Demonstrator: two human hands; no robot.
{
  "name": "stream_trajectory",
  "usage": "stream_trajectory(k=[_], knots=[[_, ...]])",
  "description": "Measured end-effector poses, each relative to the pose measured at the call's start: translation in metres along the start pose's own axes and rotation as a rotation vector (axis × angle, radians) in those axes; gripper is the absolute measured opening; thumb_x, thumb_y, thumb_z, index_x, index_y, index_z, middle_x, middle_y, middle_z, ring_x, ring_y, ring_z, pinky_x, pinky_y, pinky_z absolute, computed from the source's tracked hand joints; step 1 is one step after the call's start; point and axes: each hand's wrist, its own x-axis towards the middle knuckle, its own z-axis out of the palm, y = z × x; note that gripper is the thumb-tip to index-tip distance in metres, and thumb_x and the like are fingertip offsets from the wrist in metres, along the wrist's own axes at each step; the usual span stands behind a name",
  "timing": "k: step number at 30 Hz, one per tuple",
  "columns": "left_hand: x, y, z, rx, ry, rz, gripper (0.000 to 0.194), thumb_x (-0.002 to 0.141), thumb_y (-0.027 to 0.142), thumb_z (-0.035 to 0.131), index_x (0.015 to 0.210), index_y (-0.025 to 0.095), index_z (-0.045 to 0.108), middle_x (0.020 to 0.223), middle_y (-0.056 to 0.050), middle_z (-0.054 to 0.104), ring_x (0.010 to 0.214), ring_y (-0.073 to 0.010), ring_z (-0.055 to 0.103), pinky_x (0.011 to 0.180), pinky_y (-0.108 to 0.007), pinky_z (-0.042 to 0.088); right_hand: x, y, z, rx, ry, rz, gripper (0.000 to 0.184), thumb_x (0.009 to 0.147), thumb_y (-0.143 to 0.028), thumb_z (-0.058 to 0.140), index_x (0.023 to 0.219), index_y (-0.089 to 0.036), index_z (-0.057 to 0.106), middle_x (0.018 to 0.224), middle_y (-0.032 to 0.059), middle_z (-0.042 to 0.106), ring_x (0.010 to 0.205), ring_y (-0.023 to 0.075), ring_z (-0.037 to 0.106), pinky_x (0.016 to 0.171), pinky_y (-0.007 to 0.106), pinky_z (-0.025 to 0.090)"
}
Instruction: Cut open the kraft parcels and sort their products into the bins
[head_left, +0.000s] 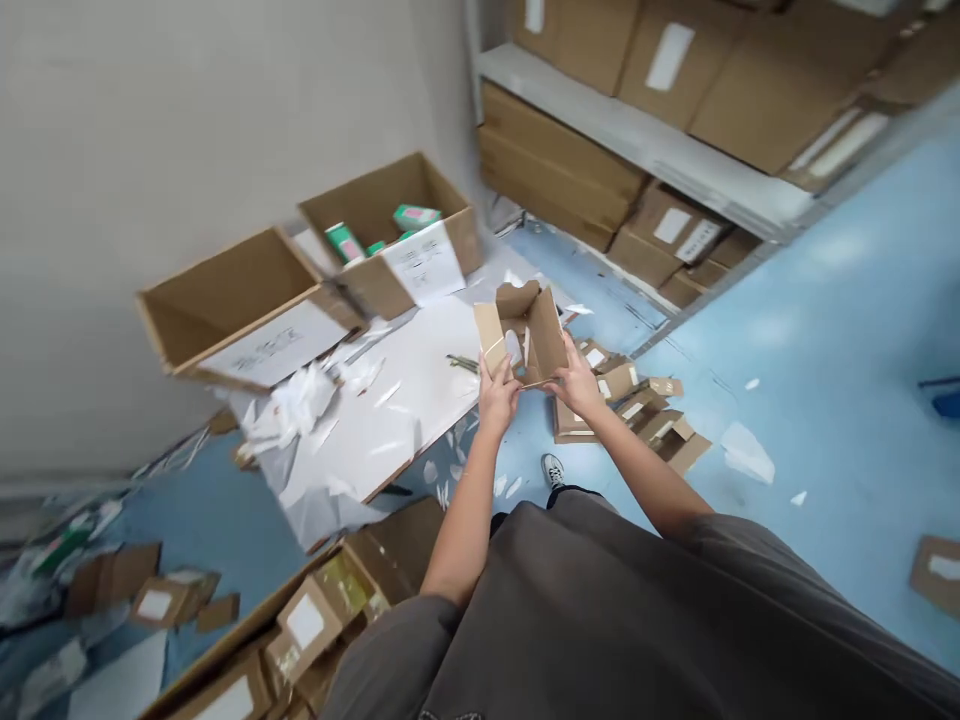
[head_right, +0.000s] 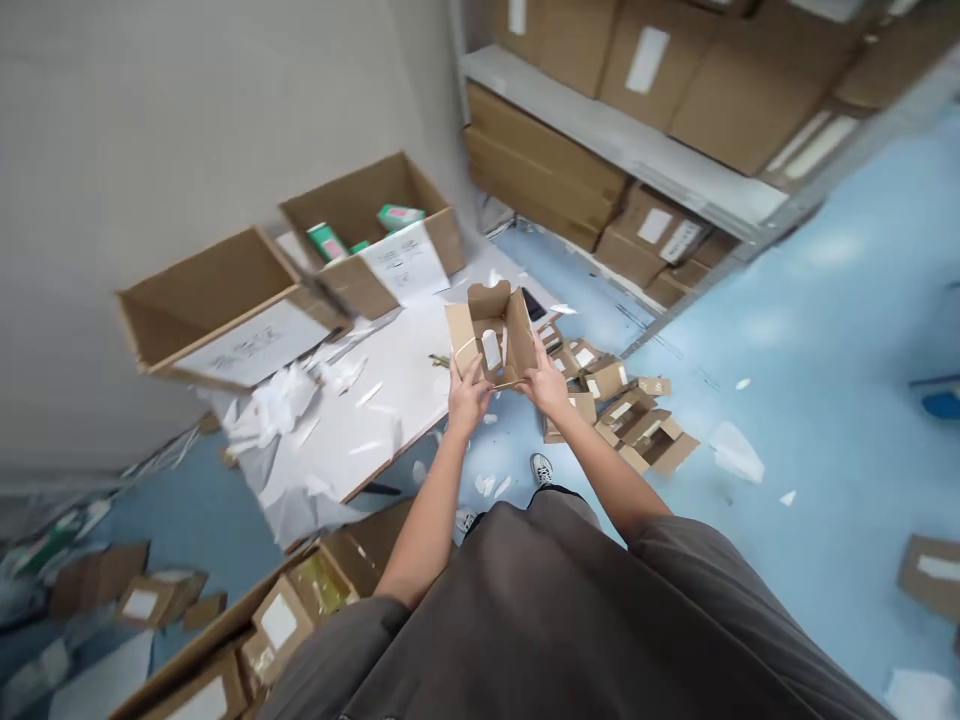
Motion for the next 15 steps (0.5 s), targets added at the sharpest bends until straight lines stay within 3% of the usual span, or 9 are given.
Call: stream_trajectory(k=[5, 8, 11, 15], knots=[[0.084, 0.092, 0.115, 0.001, -0.239, 0.200, 0.015, 0.086, 0.015, 0.078, 0.097, 0.025, 0.083, 0.173, -0.002, 0.037, 0.167, -0.0392, -0.006, 0.132, -0.069, 0.022, -0.035, 0.127, -0.092, -0.045, 0.163, 0.199, 0.033, 0.077, -0.036, 0.092, 0.105, -0.026, 0.080, 0.179, 0.0013, 0.016, 0.151, 0.0439, 0.043, 0.117, 0.062, 0.047], [0.105, 0.132, 0.158, 0.062, -0.325, 0.278, 0.040, 0.083, 0.016, 0.083, 0.121, 0.025, 0.079, 0.177, -0.006, 0.027, 0.167, -0.0416, 0.001, 0.129, -0.070, 0.026, -0.056, 0.177, -0.121, -0.097, 0.183, 0.310, 0.057, 0.076, -0.042, 0.092, 0.128, -0.026, 0.073, 0.179, 0.0098, 0.018, 0.151, 0.0463, 0.043, 0.116, 0.065, 0.046], [0.115, 0.150, 0.175, 0.163, -0.326, 0.296, 0.049, 0.087, 0.022, 0.080, 0.135, 0.027, 0.072, 0.178, -0.006, 0.025, 0.167, -0.0395, 0.004, 0.128, -0.065, 0.032, -0.061, 0.207, -0.133, -0.167, 0.170, 0.384, 0.070, 0.082, -0.047, 0.086, 0.143, -0.024, 0.063, 0.178, 0.0166, 0.017, 0.151, 0.0476, 0.041, 0.113, 0.066, 0.047], [0.118, 0.139, 0.166, 0.264, -0.245, 0.186, 0.049, 0.091, 0.027, 0.075, 0.139, 0.026, 0.069, 0.174, -0.009, 0.034, 0.166, -0.0385, 0.014, 0.126, -0.061, 0.038, -0.040, 0.220, -0.134, -0.203, 0.140, 0.321, 0.065, 0.090, -0.041, 0.075, 0.149, -0.020, 0.058, 0.176, 0.0202, 0.020, 0.151, 0.0453, 0.043, 0.115, 0.062, 0.046]])
